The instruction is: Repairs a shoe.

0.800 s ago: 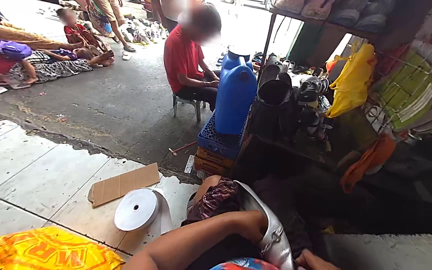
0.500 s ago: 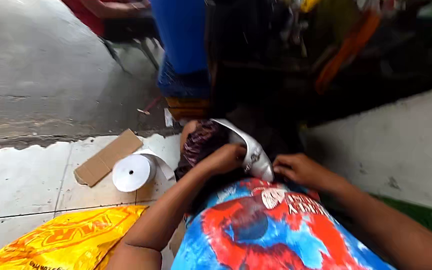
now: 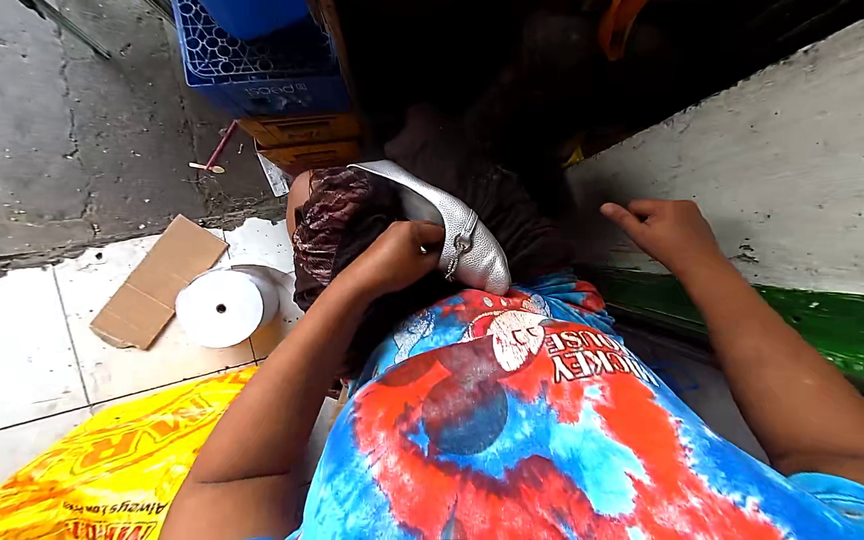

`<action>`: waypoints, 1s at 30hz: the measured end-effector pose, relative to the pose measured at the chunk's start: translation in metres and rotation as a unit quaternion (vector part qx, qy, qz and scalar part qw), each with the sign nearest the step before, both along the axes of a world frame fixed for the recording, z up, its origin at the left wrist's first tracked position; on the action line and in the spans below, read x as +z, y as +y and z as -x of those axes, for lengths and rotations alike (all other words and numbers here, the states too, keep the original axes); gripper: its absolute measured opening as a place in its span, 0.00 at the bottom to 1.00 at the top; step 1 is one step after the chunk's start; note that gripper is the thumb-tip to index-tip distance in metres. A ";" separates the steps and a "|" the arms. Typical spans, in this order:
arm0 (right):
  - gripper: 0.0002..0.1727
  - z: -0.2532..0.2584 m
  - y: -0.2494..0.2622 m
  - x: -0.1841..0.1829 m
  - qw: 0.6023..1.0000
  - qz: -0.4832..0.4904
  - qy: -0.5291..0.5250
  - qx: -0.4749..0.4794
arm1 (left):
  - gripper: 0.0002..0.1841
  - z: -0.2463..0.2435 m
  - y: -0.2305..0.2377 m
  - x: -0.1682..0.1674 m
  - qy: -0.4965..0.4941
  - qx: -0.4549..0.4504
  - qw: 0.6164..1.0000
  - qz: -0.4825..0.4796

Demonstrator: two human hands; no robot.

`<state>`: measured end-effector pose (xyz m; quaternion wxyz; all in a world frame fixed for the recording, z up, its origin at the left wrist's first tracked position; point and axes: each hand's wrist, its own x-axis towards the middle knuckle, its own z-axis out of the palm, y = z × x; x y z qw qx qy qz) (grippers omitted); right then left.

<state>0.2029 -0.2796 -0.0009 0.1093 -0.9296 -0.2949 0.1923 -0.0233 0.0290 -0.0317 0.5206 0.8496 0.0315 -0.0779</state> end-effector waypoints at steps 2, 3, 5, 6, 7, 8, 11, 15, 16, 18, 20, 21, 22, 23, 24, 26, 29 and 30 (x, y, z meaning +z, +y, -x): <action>0.36 0.003 0.009 0.006 0.999 -0.034 0.009 0.020 | 0.04 0.000 0.001 -0.003 0.012 0.022 0.999 0.028; 0.36 0.010 0.015 0.009 0.995 -0.073 0.029 0.059 | 0.03 0.002 0.000 -0.004 0.012 0.036 0.999 0.031; 0.34 0.023 0.026 0.015 0.972 -0.132 0.105 0.166 | 0.04 0.004 -0.002 -0.006 -0.017 0.064 0.998 -0.008; 0.33 0.030 0.028 0.018 0.956 -0.131 0.154 0.212 | 0.04 0.006 -0.004 -0.005 -0.030 0.078 0.995 -0.046; 0.32 0.034 0.027 0.020 0.943 -0.107 0.196 0.245 | 0.05 0.007 -0.006 -0.002 -0.027 0.090 0.992 -0.085; 0.30 0.036 0.024 0.023 0.935 -0.062 0.231 0.263 | 0.05 0.007 -0.008 0.001 -0.013 0.100 0.988 -0.120; 0.26 0.036 0.007 0.027 0.927 0.068 0.260 0.261 | 0.07 0.006 -0.014 0.010 0.045 0.119 0.975 -0.182; 0.27 0.036 -0.013 0.028 0.935 0.182 0.215 0.213 | 0.11 0.007 -0.016 0.010 0.059 0.133 0.968 -0.203; 0.28 0.036 -0.015 0.031 0.943 0.179 0.194 0.201 | 0.12 0.008 -0.016 0.010 0.057 0.135 0.968 -0.202; 0.26 0.039 -0.010 0.037 0.966 0.066 0.144 0.206 | 0.11 0.010 -0.016 0.008 0.057 0.139 0.969 -0.198; 0.22 0.049 0.011 0.039 0.962 -0.086 0.118 0.231 | 0.11 0.012 -0.016 0.008 0.059 0.142 0.969 -0.194; 0.23 0.056 0.025 0.036 0.953 -0.135 0.124 0.241 | 0.11 0.013 -0.016 0.009 0.062 0.142 0.968 -0.196; 0.23 0.062 0.039 0.031 0.945 -0.167 0.125 0.253 | 0.12 0.014 -0.016 0.010 0.067 0.141 0.968 -0.198; 0.21 0.068 0.052 0.024 0.937 -0.187 0.128 0.265 | 0.12 0.014 -0.017 0.011 0.072 0.141 0.967 -0.199; 0.17 0.072 0.062 0.017 0.932 -0.198 0.130 0.274 | 0.12 0.015 -0.016 0.012 0.074 0.142 0.967 -0.201; 0.11 0.074 0.077 0.008 0.925 -0.210 0.142 0.282 | 0.12 0.018 -0.016 0.011 0.077 0.144 0.965 -0.203; 0.10 0.070 0.087 0.003 0.915 -0.219 0.194 0.279 | 0.12 0.020 -0.017 0.009 0.078 0.151 0.965 -0.198; 0.10 0.069 0.089 0.002 0.911 -0.220 0.211 0.278 | 0.12 0.020 -0.017 0.009 0.078 0.151 0.965 -0.198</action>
